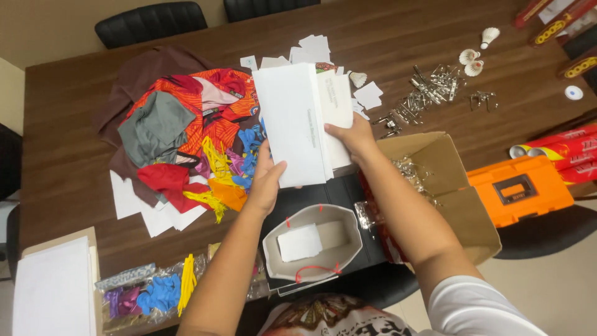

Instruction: The person organizes various items on a table, including colorful plastic pieces, yellow sticks, and white envelopes. They sort the plastic pieces into separate piles, arrange the yellow sticks, and then gather and stack the white envelopes before placing them into a paper bag.

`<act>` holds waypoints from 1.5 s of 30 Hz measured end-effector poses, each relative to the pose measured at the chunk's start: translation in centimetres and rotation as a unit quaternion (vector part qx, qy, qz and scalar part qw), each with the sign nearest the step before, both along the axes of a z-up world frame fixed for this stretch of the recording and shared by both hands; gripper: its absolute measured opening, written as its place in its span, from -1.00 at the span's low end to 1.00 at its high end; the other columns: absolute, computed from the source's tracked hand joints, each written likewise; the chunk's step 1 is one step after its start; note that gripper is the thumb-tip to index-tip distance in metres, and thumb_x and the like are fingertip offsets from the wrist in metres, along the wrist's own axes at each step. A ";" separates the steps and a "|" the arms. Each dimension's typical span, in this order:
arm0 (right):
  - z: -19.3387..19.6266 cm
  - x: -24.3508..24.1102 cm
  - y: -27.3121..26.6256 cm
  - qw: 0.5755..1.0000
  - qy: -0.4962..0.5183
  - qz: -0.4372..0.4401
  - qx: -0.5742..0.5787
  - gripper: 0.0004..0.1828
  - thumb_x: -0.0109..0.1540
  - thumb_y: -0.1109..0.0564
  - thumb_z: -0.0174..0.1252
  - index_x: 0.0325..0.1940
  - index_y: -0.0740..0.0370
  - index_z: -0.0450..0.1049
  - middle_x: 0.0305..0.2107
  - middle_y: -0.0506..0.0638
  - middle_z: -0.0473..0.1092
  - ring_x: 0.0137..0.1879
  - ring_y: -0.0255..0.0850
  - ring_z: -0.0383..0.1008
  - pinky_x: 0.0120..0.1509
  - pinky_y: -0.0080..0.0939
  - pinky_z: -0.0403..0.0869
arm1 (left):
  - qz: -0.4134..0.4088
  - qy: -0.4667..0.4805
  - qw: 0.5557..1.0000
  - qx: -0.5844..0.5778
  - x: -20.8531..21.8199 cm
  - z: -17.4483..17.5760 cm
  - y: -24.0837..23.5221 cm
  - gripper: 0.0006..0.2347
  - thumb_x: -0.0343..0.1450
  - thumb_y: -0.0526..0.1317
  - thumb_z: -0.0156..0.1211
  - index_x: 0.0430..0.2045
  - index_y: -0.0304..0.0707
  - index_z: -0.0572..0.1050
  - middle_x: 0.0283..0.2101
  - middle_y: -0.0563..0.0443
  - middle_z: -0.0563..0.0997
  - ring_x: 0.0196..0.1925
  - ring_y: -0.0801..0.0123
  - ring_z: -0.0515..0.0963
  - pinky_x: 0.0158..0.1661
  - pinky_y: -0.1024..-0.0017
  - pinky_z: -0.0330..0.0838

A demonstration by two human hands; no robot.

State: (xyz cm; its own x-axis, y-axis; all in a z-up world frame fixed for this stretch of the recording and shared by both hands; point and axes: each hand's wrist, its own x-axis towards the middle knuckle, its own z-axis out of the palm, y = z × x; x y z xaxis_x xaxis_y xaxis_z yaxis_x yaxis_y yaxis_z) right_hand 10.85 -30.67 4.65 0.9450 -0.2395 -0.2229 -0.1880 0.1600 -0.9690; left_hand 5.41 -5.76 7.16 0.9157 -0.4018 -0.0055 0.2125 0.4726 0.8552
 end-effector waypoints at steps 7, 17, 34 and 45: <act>3.0 -6.8 3.0 0.983 -0.071 0.034 0.166 -0.59 0.19 0.30 0.29 0.11 0.38 0.41 -0.08 0.14 0.55 -0.05 -0.16 0.62 0.02 -0.15 0.63 | 0.044 -0.079 0.994 0.055 -2.1 -3.0 -1.6 -0.53 0.49 -0.42 -0.10 0.35 -0.30 0.08 0.17 -0.21 0.44 0.07 0.22 0.50 -0.03 0.28 0.43; 7.5 -12.4 5.0 0.960 -0.052 0.058 0.268 -0.64 0.39 0.00 -0.05 0.15 0.24 0.42 -0.06 0.02 0.52 0.04 -0.25 0.54 0.13 -0.18 0.53 | 0.098 -0.191 0.964 0.155 -5.8 -2.3 -1.7 -0.57 0.48 -0.45 -0.14 0.30 -0.42 0.14 0.22 -0.19 0.38 0.27 0.27 0.37 0.31 0.34 0.22; 8.3 -16.3 6.3 0.945 -0.123 0.032 0.301 -0.68 0.41 0.10 0.00 0.13 0.39 0.44 -0.05 0.10 0.53 0.03 -0.19 0.57 0.18 -0.17 0.55 | 0.251 -0.203 0.914 0.245 -9.4 -0.7 -1.8 -0.69 0.54 -0.34 -0.01 0.19 -0.43 0.26 0.08 -0.26 0.53 0.12 0.16 0.55 0.14 0.30 0.38; 8.8 -17.3 5.5 0.931 -0.066 0.046 0.355 -0.59 0.28 0.21 0.18 0.22 0.29 0.40 0.07 0.14 0.46 0.20 -0.08 0.49 0.33 0.00 0.48 | 0.143 -0.081 0.981 0.104 -10.3 -1.8 -0.8 -0.73 0.51 -0.39 0.04 0.11 -0.48 0.33 0.03 -0.09 0.54 0.05 0.41 0.51 0.13 0.43 0.37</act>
State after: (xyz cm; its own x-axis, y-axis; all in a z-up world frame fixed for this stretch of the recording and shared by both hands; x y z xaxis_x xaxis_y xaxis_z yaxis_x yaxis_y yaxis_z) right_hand -6.44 -25.16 13.46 0.9847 0.0068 -0.1741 -0.1185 0.7587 -0.6406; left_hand -4.88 -6.58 5.41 0.9865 -0.1337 0.0941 -0.0496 0.3040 0.9514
